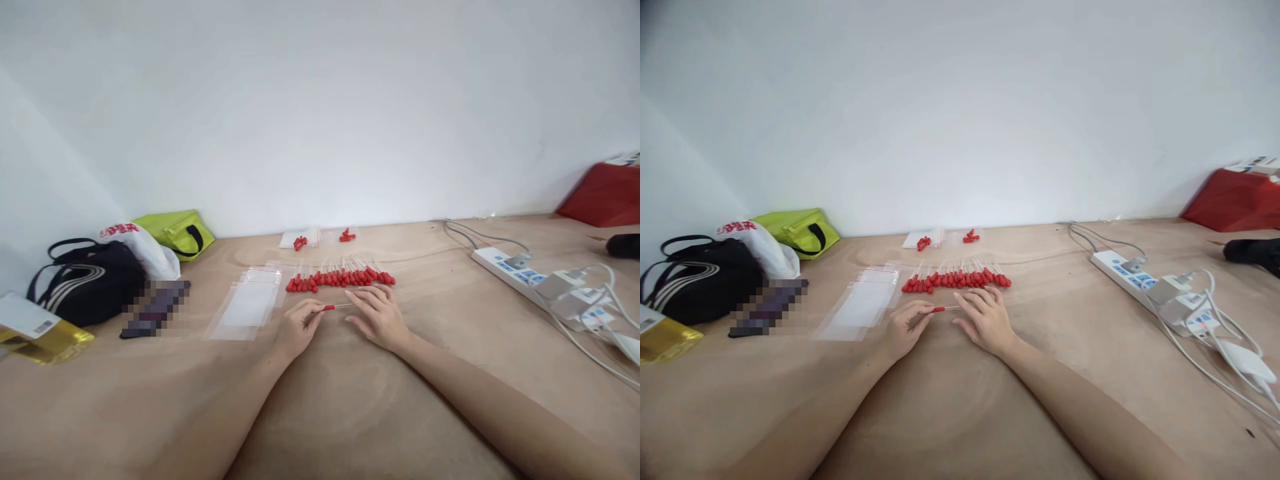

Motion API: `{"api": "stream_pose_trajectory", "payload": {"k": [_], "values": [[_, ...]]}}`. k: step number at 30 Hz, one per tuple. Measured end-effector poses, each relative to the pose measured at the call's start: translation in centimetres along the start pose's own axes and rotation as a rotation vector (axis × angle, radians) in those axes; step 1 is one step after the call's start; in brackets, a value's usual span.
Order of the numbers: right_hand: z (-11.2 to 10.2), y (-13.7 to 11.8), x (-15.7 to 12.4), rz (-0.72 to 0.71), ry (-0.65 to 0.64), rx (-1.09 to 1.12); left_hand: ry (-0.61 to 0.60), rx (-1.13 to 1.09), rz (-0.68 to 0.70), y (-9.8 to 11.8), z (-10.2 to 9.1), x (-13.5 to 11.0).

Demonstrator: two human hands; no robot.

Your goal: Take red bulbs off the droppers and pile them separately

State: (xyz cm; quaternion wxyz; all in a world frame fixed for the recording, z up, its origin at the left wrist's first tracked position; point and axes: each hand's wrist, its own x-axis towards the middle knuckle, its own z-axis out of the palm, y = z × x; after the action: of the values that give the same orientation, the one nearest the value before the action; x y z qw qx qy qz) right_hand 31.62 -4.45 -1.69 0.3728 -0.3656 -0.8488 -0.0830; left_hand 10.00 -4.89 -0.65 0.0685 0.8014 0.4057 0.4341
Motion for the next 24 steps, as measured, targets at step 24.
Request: {"api": "stream_pose_trajectory", "payload": {"k": [24], "values": [[1.3,-0.4,0.8,-0.037,-0.148,0.059,-0.25,-0.041,-0.05,0.6,0.2,0.5]]}}
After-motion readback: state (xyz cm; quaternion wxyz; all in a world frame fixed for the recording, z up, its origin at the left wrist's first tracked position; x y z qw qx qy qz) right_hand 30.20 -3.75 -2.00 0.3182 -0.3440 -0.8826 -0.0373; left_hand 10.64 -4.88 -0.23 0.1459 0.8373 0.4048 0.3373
